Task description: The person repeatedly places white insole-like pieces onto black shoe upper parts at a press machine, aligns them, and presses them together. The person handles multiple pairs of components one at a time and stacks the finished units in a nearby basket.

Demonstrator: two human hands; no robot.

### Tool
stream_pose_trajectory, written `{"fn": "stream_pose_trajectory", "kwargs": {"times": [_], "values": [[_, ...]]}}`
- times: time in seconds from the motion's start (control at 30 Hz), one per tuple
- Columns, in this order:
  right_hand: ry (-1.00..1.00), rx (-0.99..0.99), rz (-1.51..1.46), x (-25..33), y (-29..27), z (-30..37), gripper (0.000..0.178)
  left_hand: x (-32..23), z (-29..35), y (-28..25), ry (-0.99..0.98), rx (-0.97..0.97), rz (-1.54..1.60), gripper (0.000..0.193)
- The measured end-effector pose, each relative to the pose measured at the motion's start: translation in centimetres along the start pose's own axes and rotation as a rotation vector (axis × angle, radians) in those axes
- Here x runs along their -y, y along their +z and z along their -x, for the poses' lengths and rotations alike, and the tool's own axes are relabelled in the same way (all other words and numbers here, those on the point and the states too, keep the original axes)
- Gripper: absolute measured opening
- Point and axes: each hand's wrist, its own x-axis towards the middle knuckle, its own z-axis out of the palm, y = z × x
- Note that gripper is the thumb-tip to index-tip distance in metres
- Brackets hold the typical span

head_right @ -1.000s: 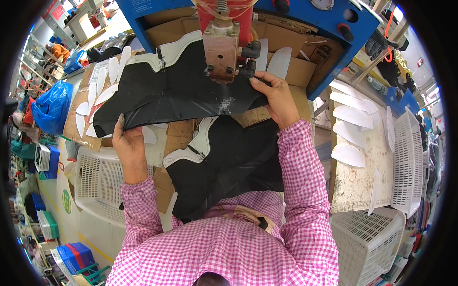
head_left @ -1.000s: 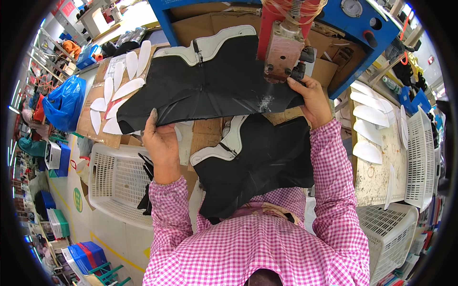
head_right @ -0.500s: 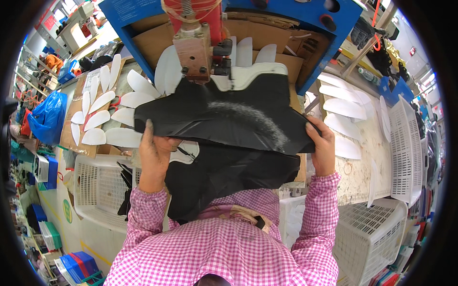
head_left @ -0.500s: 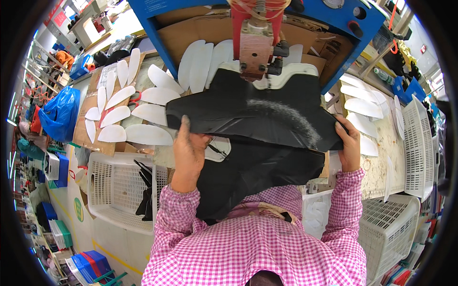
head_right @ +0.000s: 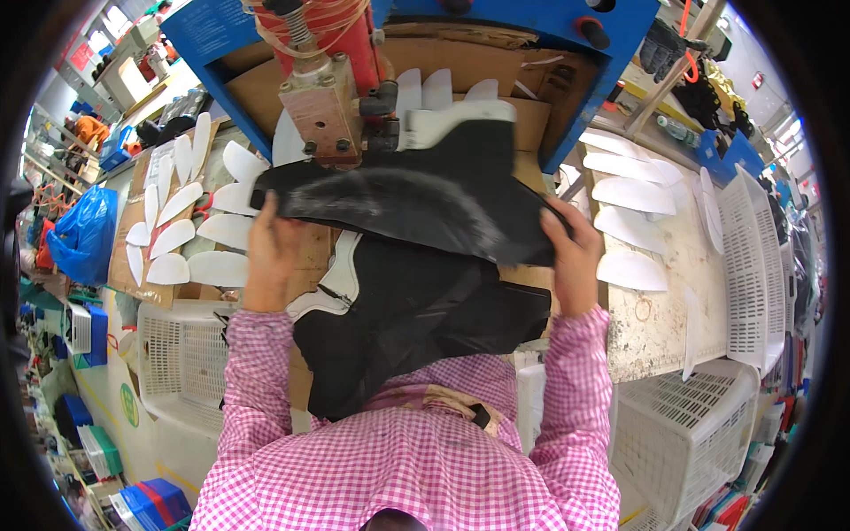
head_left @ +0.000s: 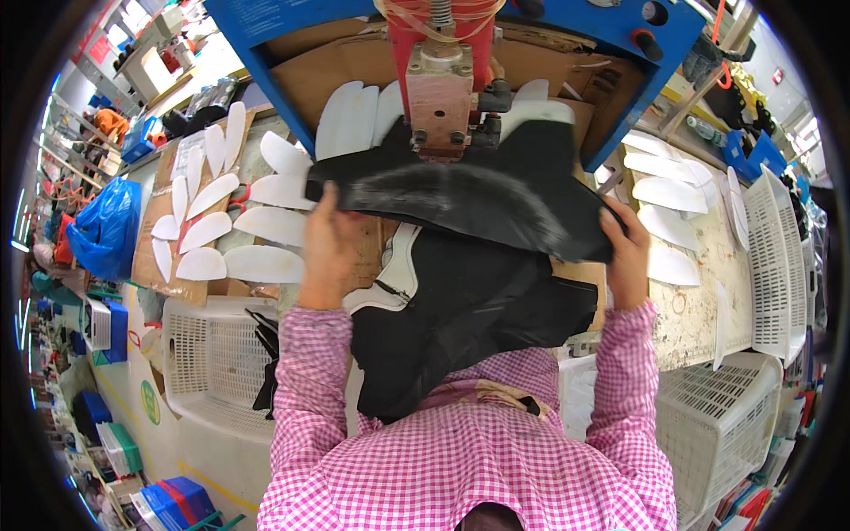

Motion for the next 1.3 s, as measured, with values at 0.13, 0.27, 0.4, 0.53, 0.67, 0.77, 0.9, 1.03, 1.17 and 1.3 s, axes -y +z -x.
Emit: {"fn": "stream_pose_trajectory", "kwargs": {"times": [0.13, 0.27, 0.4, 0.53, 0.67, 0.77, 0.9, 1.03, 1.17, 1.3], "values": [[0.097, 0.133, -0.355, -1.5, 6.0, -3.1, 0.027, -5.5, 0.7, -3.6, 0.125, -0.032, -0.172, 0.035], [0.037, -0.085, -0.175, -2.0, 1.6, -3.3, 0.026, -1.6, 2.0, -1.6, 0.02, -0.147, -0.263, 0.031], [0.075, -0.157, -0.337, -2.2, -4.1, -1.7, 0.025, 4.0, 2.9, 1.6, -0.062, 0.057, -0.038, 0.031], [0.067, -0.074, -0.345, -3.5, -0.2, -1.1, 0.022, -0.9, 4.8, -1.0, 0.093, -0.072, -0.156, 0.031], [0.129, 0.128, -0.551, -4.3, 4.5, -1.7, 0.021, -5.6, 7.5, -3.0, 0.203, -0.155, -0.219, 0.032], [0.109, -0.106, -0.368, -3.7, 2.4, -1.8, 0.02, -3.1, 8.0, -1.1, 0.185, -0.185, -0.184, 0.032], [0.177, -0.173, -0.416, -2.8, -2.7, -0.2, 0.023, 1.2, 6.3, 1.1, 0.059, -0.041, -0.091, 0.035], [0.113, -0.089, -0.338, -3.6, 0.7, -1.2, 0.022, -0.9, 3.6, -1.2, 0.182, -0.115, -0.104, 0.033], [0.13, 0.13, -0.637, -4.2, 7.8, -3.7, 0.021, -6.9, 3.9, -4.9, 0.275, -0.146, -0.203, 0.031], [0.145, 0.075, -0.651, -3.7, 8.9, -4.9, 0.021, -8.1, 3.5, -4.2, 0.284, -0.127, -0.202, 0.03]]}}
